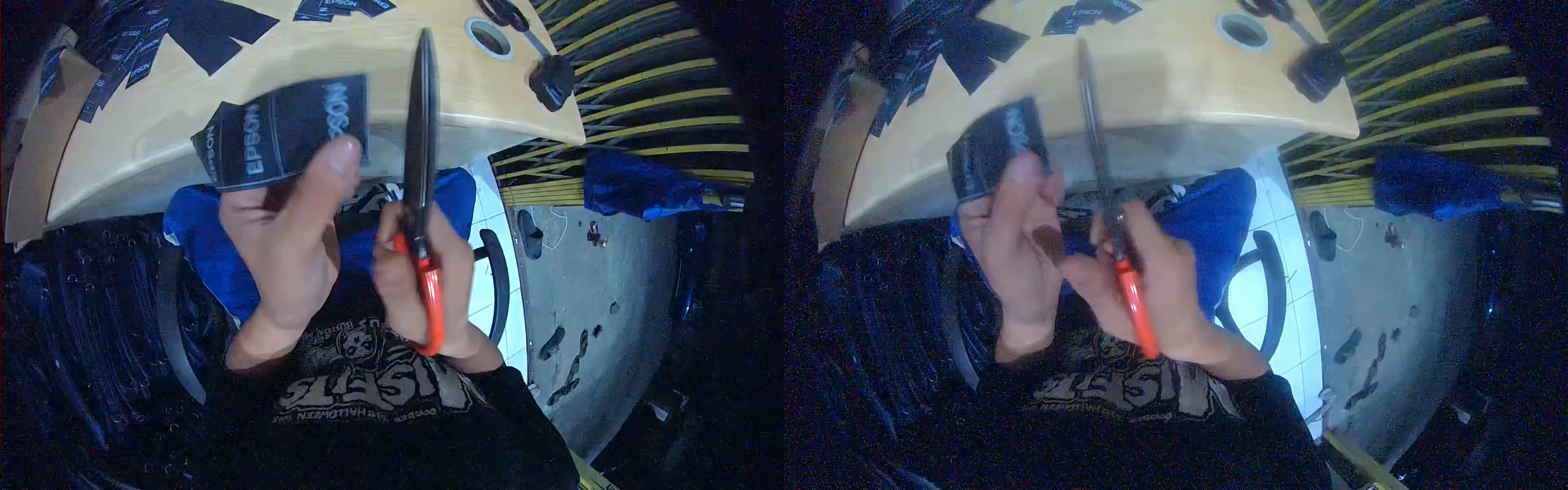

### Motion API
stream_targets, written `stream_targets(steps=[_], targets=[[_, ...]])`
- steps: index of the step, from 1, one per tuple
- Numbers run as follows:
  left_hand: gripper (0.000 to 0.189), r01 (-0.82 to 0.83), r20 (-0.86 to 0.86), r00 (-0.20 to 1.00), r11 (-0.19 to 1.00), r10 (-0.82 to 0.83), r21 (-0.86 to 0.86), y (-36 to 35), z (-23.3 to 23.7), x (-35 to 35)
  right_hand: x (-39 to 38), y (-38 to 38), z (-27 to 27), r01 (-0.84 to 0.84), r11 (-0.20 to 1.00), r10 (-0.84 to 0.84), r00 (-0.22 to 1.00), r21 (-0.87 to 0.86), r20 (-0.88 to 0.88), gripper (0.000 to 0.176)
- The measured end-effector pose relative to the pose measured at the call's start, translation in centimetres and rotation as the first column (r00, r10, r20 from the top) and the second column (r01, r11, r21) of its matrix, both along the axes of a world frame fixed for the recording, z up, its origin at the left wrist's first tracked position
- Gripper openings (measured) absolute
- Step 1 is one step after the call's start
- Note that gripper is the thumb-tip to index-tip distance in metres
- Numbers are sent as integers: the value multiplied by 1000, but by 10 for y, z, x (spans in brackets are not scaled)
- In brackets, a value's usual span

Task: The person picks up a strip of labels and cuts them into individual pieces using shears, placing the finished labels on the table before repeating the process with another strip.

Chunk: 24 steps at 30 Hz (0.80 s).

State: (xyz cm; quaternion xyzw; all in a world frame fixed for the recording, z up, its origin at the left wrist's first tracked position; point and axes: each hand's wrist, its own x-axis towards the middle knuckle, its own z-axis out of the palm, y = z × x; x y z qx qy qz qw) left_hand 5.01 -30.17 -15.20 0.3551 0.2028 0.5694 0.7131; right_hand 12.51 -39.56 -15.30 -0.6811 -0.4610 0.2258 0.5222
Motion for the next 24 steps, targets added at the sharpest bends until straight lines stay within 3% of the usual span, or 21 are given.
stream_targets(steps=[2,4,5,6,7,8,9,11,12,14,15,16,17,18,20,21,22,24], targets=[[22,66,9,998,998,-66,15,-5,3,-11,11,-5,0,-55,998,43,915,-19,-401,32],[34,389,-145,911,921,-387,-15,-11,10,-28,18,-5,10,-27,996,-22,858,-88,-514,41],[45,618,-218,769,786,-602,9,-8,4,-41,20,-4,7,-52,998,57,784,26,-619,40],[45,623,-218,765,782,-606,7,-2,4,-49,22,-3,4,-60,988,143,695,141,-704,39],[43,856,-341,496,515,-799,38,4,6,-56,26,-4,6,-56,989,138,694,138,-706,39],[42,982,-459,176,186,-871,23,7,6,-61,30,-4,11,-130,989,143,742,70,-655,37],[42,981,-458,179,191,-871,20,8,4,-63,32,-4,14,-203,979,160,782,-4,-602,35],[42,977,-481,-138,-39,-866,-211,7,-4,-66,28,2,12,-219,974,143,785,-54,-603,33],[42,984,-532,-101,-6,-841,-177,5,-10,-67,25,6,11,-224,970,123,793,-97,-597,31],[38,995,-585,97,76,-805,61,1,-27,-72,23,10,0,-185,980,111,823,-78,-557,30],[38,996,-589,91,69,-803,61,4,-32,-75,21,13,2,-130,991,86,786,-28,-612,29],[40,1000,-652,10,9,-758,5,9,-36,-79,21,17,5,-73,997,67,746,18,-662,27],[42,997,-705,-72,-44,-705,-57,10,-38,-82,26,15,9,-120,992,109,756,27,-645,26],[42,997,-705,-71,-44,-706,-57,13,-35,-83,25,14,10,-119,992,108,756,27,-645,26],[46,992,-764,89,122,-638,14,25,-20,-80,21,13,11,-66,996,91,767,63,-635,25],[51,960,-762,192,280,-619,15,28,-17,-80,22,11,14,-89,995,94,794,38,-601,24],[51,848,-760,393,524,-518,81,27,-15,-79,19,11,13,-89,995,92,794,36,-601,24],[37,508,-673,711,811,-204,291,20,-5,-59,13,13,12,-60,997,76,804,48,-590,24]])
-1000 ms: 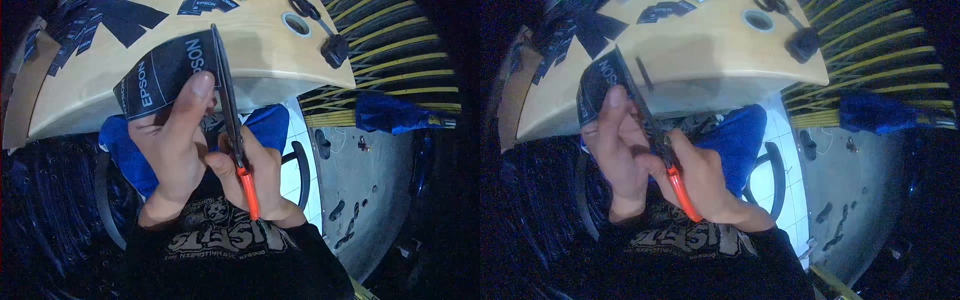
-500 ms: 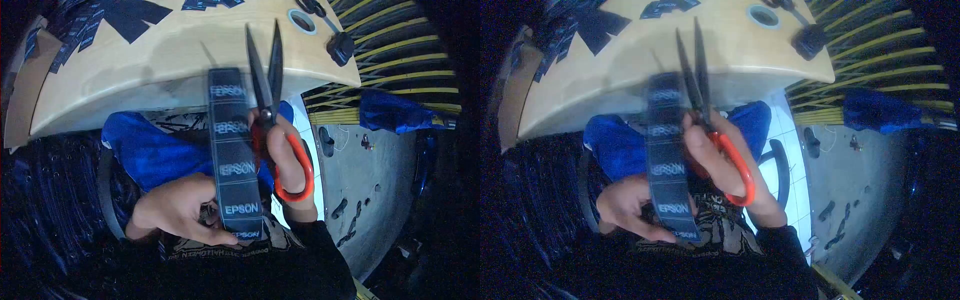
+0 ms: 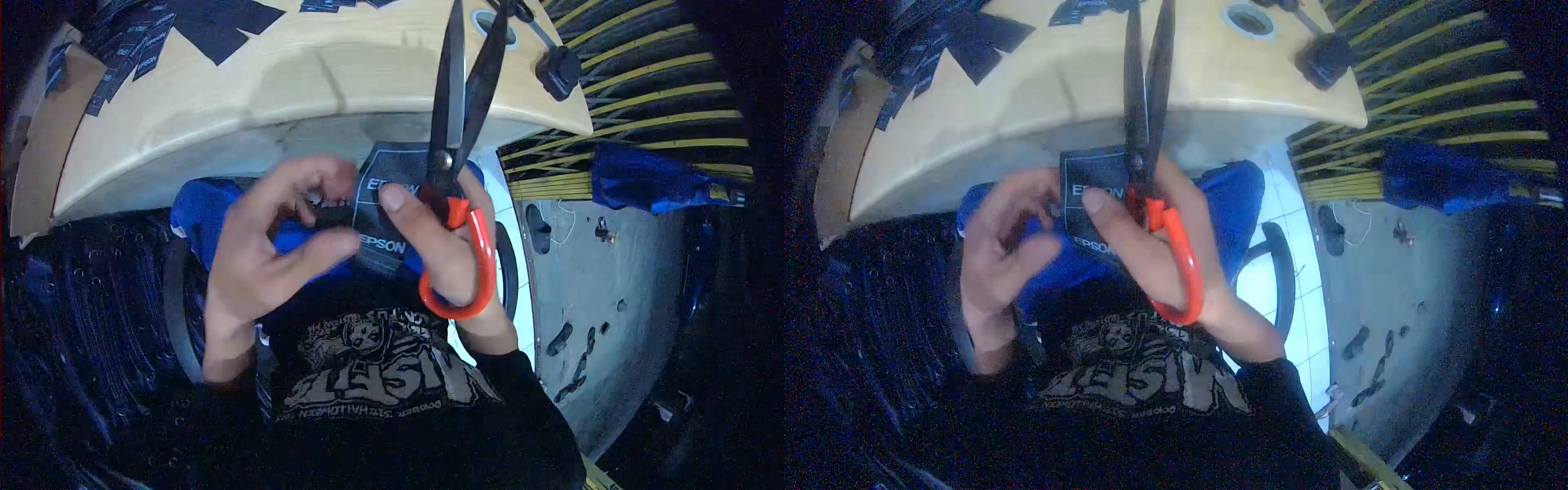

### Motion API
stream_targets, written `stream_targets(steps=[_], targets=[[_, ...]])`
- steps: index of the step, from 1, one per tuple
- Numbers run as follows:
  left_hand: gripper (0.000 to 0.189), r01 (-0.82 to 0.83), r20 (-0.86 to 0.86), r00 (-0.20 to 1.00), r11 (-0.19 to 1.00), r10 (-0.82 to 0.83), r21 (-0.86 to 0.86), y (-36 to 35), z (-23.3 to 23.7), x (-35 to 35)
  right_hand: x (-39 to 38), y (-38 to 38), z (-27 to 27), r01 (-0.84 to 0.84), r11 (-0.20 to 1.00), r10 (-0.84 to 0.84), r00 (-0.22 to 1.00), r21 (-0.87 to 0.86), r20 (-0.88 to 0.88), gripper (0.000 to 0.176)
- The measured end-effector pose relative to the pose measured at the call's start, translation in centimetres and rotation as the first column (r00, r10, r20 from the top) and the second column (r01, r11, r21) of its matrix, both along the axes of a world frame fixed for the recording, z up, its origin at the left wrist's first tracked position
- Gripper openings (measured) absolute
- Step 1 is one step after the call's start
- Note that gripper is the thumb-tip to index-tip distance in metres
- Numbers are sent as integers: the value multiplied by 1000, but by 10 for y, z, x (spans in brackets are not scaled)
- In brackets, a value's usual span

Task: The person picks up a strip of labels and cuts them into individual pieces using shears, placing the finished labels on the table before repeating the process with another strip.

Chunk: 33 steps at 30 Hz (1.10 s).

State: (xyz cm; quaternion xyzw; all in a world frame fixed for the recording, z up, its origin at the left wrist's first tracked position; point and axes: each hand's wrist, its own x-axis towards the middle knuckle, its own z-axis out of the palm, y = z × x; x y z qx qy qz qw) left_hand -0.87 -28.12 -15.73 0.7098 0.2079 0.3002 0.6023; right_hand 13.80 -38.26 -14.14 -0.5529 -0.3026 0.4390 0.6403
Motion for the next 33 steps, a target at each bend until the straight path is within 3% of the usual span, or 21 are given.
stream_targets(steps=[1,3,5,8,9,10,14,15,16,17,18,20,22,24,26,27,28,30,31,33], targets=[[37,-5,1,1000,1000,5,3,-4,2,9,-2,2,-3,28,999,-31,994,26,105,24],[19,-93,60,992,975,107,-204,-10,6,22,-4,2,-9,17,999,-21,994,43,103,24],[14,-114,61,990,975,128,-193,-9,3,26,-4,1,-9,14,998,-21,994,62,104,24],[10,-97,55,993,986,105,-135,-2,-1,22,7,-5,2,33,994,-9,976,-104,218,28],[10,-24,-7,1000,998,24,-65,2,0,18,7,-1,4,71,997,-74,965,19,250,29],[11,52,-75,996,999,-52,-4,4,2,14,11,1,4,69,998,-70,966,12,251,29],[8,-79,-97,993,994,71,-78,-6,8,21,18,8,3,-61,998,63,946,-15,318,29],[7,-351,-10,932,912,361,212,-12,3,24,13,12,0,-5,1000,-2,955,22,298,29],[7,-584,151,796,678,586,447,-20,-1,23,9,14,-3,54,997,-67,960,55,273,29],[9,-538,90,805,656,587,529,-33,-3,12,8,16,-7,114,992,-125,920,53,372,28],[3,-285,-63,926,798,372,531,-42,-10,-3,5,20,-6,115,992,-128,918,56,375,28],[17,-144,-178,962,938,208,316,-56,-24,7,-3,17,-4,217,970,-243,908,112,340,28],[26,-211,-148,957,947,251,243,-55,-44,19,-5,15,-6,201,971,-236,899,133,368,27],[35,-260,-120,952,951,281,168,-53,-49,22,-11,10,-6,210,970,-235,942,126,239,28],[41,-255,112,963,962,244,102,-53,-49,24,-12,8,-6,225,961,-261,930,160,261,28],[40,-198,225,952,978,208,-65,-55,-49,28,-12,7,-3,226,966,-247,949,125,196,28],[40,-195,226,952,979,205,-64,-58,-48,34,-13,5,-2,225,970,-235,964,88,128,28],[44,-144,539,764,909,354,-392,-61,-38,48,-15,2,-5,256,962,-266,958,94,111,29],[38,-228,454,803,903,386,-364,-60,-34,47,-15,0,-4,226,971,-234,967,79,106,29],[31,-225,453,812,913,369,-341,-57,-33,42,-17,-2,0,190,979,-194,980,72,52,29]])
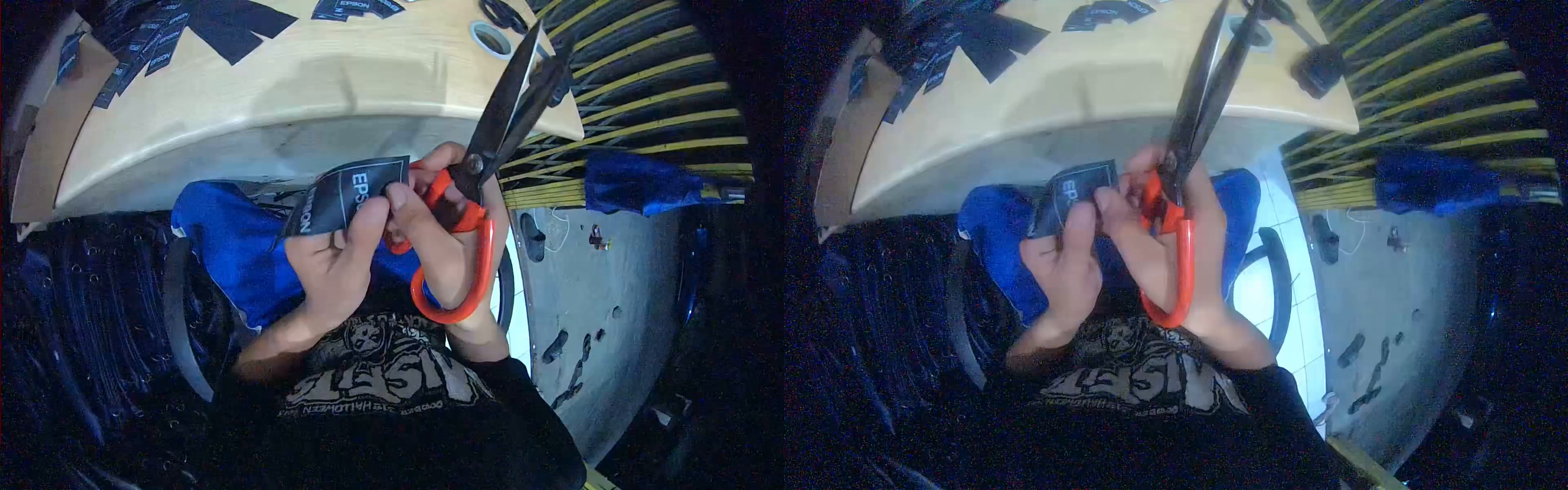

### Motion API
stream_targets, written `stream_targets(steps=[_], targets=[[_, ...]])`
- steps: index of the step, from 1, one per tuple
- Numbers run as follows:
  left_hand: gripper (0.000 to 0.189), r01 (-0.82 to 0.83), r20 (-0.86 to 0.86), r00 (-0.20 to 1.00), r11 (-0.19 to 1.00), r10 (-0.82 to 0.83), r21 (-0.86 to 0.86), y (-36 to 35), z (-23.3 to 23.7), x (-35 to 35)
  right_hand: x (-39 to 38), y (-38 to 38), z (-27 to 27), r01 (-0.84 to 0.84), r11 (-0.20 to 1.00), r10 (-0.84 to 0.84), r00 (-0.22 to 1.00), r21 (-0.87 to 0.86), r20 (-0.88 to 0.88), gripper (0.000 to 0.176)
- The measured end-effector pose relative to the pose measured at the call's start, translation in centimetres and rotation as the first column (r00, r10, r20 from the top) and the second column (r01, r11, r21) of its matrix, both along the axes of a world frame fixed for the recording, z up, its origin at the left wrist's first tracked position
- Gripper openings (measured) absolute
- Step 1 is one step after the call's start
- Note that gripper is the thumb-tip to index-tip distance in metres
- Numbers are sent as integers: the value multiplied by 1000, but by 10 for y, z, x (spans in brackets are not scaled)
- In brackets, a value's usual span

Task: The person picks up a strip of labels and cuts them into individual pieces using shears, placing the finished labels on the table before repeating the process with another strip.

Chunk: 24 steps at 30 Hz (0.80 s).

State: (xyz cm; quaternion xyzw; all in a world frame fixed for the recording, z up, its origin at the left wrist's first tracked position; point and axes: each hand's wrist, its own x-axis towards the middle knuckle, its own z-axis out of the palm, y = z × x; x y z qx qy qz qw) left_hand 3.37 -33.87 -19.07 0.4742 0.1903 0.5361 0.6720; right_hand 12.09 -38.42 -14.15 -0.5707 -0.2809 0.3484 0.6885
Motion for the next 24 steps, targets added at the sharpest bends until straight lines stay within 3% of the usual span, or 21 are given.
stream_targets(steps=[2,3,5,7,10,13,15,20,24], targets=[[12,-63,-50,997,997,66,50,3,7,1,3,-3,-3,19,1000,-20,997,17,71,28],[12,-61,-51,997,997,63,53,2,9,2,5,-5,-4,30,999,-35,989,35,144,27],[13,-154,-11,988,986,153,-65,0,13,2,6,-9,1,3,1000,-3,988,-3,155,29],[16,-165,31,985,984,167,-67,2,21,2,6,-13,2,-31,999,36,986,-37,162,30],[15,-206,-30,978,974,204,-91,13,31,6,4,-19,-13,-184,983,179,951,-7,253,43],[13,-181,81,979,981,187,-74,21,38,13,-1,-29,-18,-269,959,283,928,-93,241,52],[12,-197,-8,980,978,197,-71,19,43,13,-3,-33,-18,-281,953,302,912,-116,277,53],[11,-241,26,970,968,243,-66,11,47,20,-1,-35,-15,-292,951,307,866,-100,396,57],[10,-249,32,967,966,252,-72,7,52,18,-5,-34,-10,-276,952,307,876,-134,372,57]])
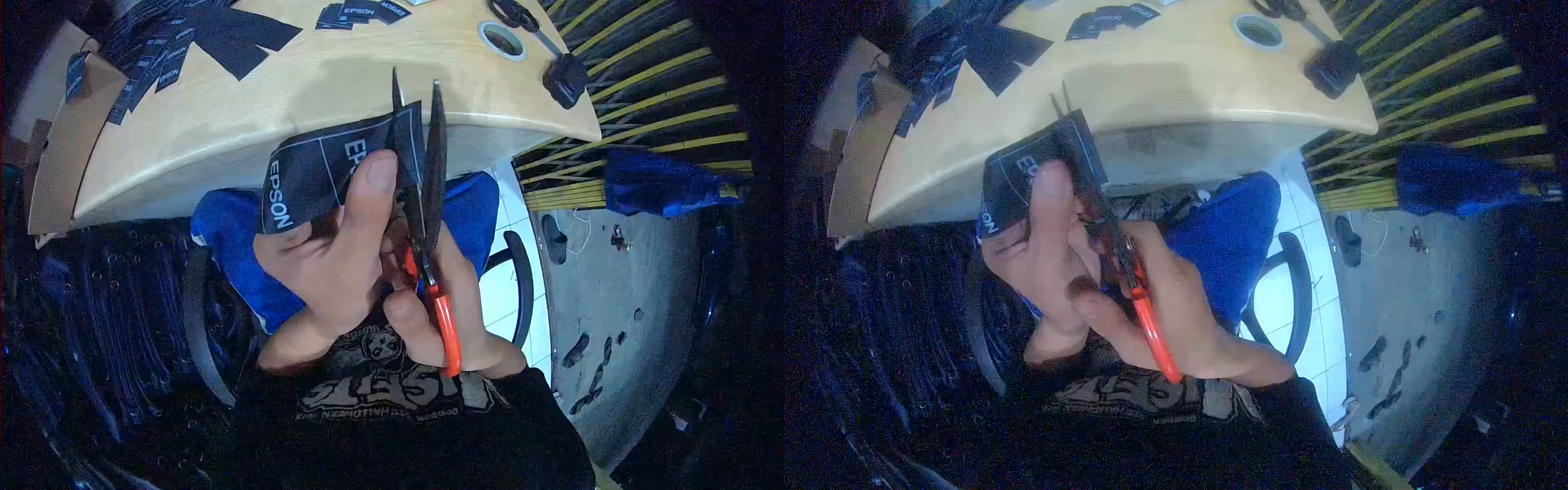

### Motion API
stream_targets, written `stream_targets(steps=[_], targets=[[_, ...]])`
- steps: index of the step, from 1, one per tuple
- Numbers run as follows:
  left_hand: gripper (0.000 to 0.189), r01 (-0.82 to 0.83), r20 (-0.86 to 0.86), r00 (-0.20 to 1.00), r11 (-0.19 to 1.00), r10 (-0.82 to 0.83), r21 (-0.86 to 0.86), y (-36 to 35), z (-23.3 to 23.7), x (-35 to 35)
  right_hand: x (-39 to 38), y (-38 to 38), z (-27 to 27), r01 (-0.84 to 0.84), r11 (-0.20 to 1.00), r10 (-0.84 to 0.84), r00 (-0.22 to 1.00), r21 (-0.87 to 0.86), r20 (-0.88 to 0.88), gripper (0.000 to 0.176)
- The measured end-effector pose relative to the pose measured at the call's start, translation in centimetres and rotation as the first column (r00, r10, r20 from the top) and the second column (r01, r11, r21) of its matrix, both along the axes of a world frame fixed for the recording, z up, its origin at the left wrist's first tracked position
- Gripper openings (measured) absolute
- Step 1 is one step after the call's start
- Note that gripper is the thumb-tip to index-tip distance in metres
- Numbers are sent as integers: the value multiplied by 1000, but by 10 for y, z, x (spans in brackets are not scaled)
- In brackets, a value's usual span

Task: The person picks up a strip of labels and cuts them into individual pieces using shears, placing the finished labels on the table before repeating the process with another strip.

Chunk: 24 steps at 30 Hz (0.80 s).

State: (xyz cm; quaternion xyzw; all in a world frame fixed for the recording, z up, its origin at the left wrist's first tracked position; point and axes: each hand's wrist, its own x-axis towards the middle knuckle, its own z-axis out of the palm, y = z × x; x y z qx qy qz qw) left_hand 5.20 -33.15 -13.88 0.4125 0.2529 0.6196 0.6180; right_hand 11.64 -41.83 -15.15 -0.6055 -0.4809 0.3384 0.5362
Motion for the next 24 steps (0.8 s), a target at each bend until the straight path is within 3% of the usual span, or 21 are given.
stream_targets(steps=[7,10,13,15,17,24], targets=[[11,27,-39,999,999,-27,-18,2,-5,-4,-1,-1,-4,7,999,-7,1000,44,-15,56],[13,57,30,998,998,-57,17,3,-5,-6,0,-2,2,-8,1000,8,1000,-4,-24,55],[14,26,-118,993,999,-22,35,4,-7,-8,-1,-2,2,-10,1000,10,1000,-29,-27,56],[15,16,61,998,994,-23,111,7,-11,-4,-1,-1,1,-1,1000,1,1000,-15,-7,56],[16,25,37,999,995,-29,95,7,-9,-6,-1,0,0,-14,998,17,998,54,-57,57],[16,10,48,999,987,-18,160,10,-11,-6,-1,2,-1,-8,1000,8,1000,16,-27,57]])
